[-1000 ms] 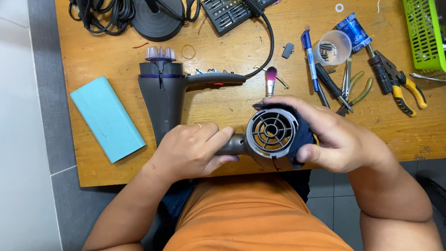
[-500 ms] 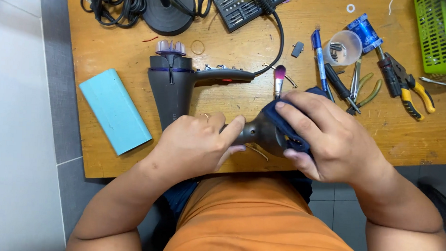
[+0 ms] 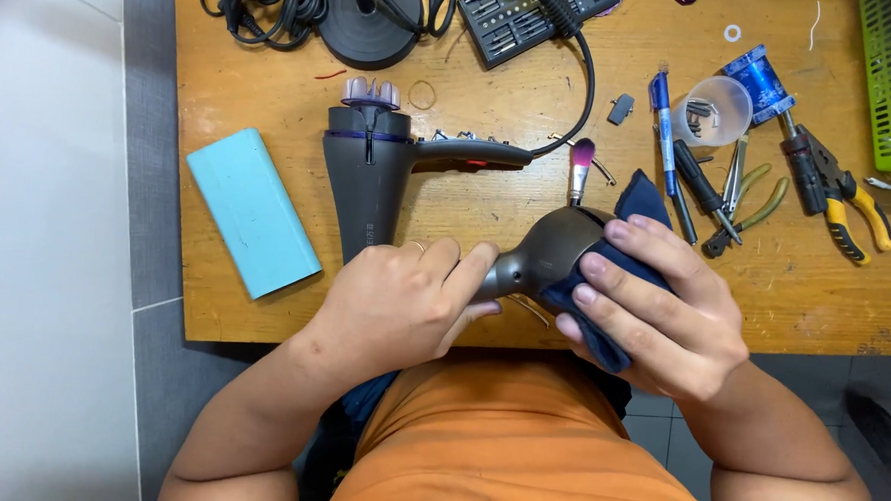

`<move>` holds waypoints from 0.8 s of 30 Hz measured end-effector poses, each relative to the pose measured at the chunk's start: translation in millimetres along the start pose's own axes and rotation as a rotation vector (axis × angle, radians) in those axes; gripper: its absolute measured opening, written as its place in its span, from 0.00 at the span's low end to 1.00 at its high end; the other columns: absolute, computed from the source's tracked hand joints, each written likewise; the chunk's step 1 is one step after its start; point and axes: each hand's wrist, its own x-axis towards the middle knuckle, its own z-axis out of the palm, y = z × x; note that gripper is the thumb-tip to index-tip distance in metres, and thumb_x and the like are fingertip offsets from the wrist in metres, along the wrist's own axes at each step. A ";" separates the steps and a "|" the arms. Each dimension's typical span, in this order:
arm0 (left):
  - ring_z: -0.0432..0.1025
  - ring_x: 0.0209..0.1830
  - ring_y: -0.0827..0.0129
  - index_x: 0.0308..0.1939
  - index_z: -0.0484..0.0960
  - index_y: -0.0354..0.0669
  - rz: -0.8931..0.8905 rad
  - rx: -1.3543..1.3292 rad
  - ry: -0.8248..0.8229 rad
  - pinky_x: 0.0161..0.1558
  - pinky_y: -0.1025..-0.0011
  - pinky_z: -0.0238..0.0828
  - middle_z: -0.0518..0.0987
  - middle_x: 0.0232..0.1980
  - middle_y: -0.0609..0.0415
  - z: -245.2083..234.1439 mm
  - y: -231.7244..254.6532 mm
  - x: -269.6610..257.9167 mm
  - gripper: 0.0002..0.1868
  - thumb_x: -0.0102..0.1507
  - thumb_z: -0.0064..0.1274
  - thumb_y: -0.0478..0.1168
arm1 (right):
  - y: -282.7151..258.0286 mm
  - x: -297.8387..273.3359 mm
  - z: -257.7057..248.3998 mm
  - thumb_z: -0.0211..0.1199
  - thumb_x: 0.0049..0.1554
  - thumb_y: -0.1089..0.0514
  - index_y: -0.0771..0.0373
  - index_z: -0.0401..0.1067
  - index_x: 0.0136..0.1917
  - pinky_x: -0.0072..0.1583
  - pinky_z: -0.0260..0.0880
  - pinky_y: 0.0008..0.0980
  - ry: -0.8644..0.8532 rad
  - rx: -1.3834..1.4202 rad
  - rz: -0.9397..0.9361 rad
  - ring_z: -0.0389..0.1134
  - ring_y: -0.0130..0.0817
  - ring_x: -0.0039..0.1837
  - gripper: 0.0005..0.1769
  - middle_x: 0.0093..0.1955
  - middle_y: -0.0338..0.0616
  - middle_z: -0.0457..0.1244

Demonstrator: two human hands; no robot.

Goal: Marking internal wires with a marker, cleaning the fan with a brush, and reassembling the hair dryer housing.

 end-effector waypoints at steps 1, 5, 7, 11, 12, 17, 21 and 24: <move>0.72 0.21 0.61 0.62 0.82 0.49 -0.002 -0.031 0.011 0.17 0.61 0.60 0.75 0.33 0.56 -1.5 1.5 -0.4 0.27 0.75 0.62 0.66 | -0.5 -3.1 -0.7 0.78 0.66 0.57 0.72 0.82 0.57 0.71 0.83 0.72 0.042 0.007 0.007 0.76 0.73 0.66 0.15 0.62 0.63 0.74; 0.72 0.24 0.61 0.64 0.83 0.48 -0.010 -0.105 0.066 0.20 0.61 0.62 0.76 0.36 0.55 -5.5 -1.7 1.1 0.26 0.76 0.62 0.64 | -3.8 -50.9 18.8 0.53 0.76 0.55 0.76 0.77 0.69 0.81 0.77 0.73 0.219 0.021 0.124 0.70 0.80 0.78 0.22 0.75 0.76 0.65; 0.75 0.28 0.58 0.66 0.82 0.47 -0.023 -0.180 0.076 0.22 0.60 0.65 0.78 0.37 0.54 -1.4 -4.7 1.4 0.27 0.76 0.62 0.63 | -2.1 -66.1 36.1 0.52 0.76 0.51 0.63 0.61 0.83 0.85 0.66 0.79 0.271 0.114 0.146 0.57 0.82 0.86 0.27 0.83 0.77 0.54; 0.81 0.37 0.49 0.71 0.78 0.41 -0.062 -0.467 0.094 0.34 0.54 0.75 0.82 0.42 0.49 11.4 -1.8 2.9 0.29 0.76 0.64 0.57 | 0.3 -59.6 35.5 0.50 0.79 0.46 0.88 0.54 0.83 0.92 0.62 0.79 0.279 0.178 0.228 0.55 0.84 0.90 0.40 0.88 0.85 0.47; 0.81 0.37 0.49 0.71 0.78 0.41 -0.051 -0.468 0.101 0.34 0.54 0.75 0.82 0.42 0.49 19.8 1.4 5.3 0.29 0.76 0.64 0.57 | -0.3 -54.7 31.2 0.50 0.79 0.46 0.88 0.54 0.83 0.92 0.62 0.79 0.281 0.165 0.225 0.55 0.84 0.90 0.40 0.88 0.85 0.47; 0.80 0.44 0.59 0.72 0.80 0.46 -0.128 -1.272 -0.160 0.49 0.61 0.76 0.87 0.52 0.54 41.1 23.6 16.2 0.26 0.73 0.52 0.52 | -1.0 -16.8 12.9 0.72 0.61 0.28 0.51 0.54 0.89 0.92 0.68 0.57 0.373 0.439 0.385 0.64 0.61 0.89 0.55 0.86 0.65 0.55; 0.56 0.34 0.76 0.71 0.77 0.35 -0.135 -1.850 -0.145 0.36 0.75 0.57 0.68 0.41 0.63 70.9 43.4 13.9 0.32 0.81 0.46 0.62 | 22.6 -22.4 33.6 0.47 0.74 0.71 0.67 0.47 0.94 0.92 0.70 0.63 0.435 0.420 0.465 0.64 0.67 0.91 0.38 0.88 0.76 0.59; 0.70 0.44 0.71 0.74 0.79 0.43 -0.264 -1.473 -0.150 0.49 0.69 0.70 0.79 0.48 0.61 67.5 41.0 22.1 0.32 0.78 0.46 0.62 | 33.4 -5.6 22.1 0.71 0.67 0.64 0.74 0.72 0.80 0.77 0.79 0.42 0.455 0.433 0.844 0.75 0.46 0.75 0.30 0.74 0.63 0.72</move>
